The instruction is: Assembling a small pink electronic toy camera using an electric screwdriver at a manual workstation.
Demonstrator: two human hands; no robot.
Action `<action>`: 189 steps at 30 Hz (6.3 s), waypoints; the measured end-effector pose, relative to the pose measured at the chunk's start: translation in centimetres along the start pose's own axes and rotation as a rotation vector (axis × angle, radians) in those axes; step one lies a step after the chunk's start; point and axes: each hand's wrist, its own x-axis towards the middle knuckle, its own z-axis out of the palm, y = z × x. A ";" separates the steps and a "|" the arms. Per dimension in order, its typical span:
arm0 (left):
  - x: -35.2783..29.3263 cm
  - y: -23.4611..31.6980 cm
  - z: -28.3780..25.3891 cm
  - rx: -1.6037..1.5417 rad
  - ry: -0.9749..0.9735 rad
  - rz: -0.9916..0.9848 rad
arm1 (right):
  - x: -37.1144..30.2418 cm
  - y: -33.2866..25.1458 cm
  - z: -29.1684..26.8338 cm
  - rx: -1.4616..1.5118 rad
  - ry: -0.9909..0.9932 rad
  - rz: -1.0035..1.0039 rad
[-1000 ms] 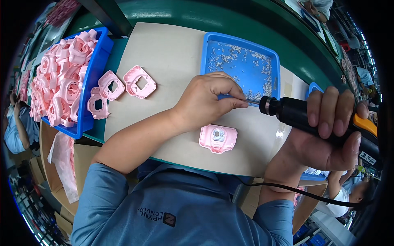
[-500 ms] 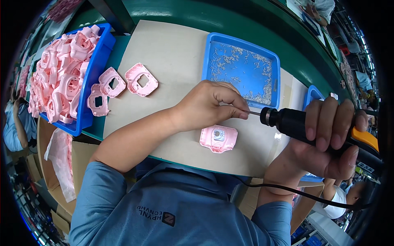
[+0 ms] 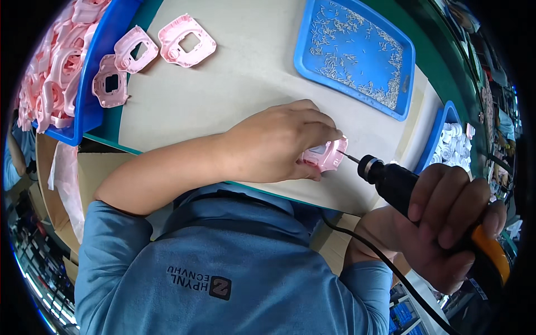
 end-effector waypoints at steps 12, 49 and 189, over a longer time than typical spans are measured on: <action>-0.5 -0.2 0.5 0.002 0.029 -0.006 | -0.7 2.4 0.8 -0.090 0.004 -0.012; 0.0 0.1 -0.4 0.038 -0.076 -0.029 | 7.2 9.2 -7.1 -0.202 0.605 -0.200; 0.7 0.2 -1.9 -0.310 -0.271 -0.244 | 3.1 0.5 -23.3 -0.985 0.645 0.559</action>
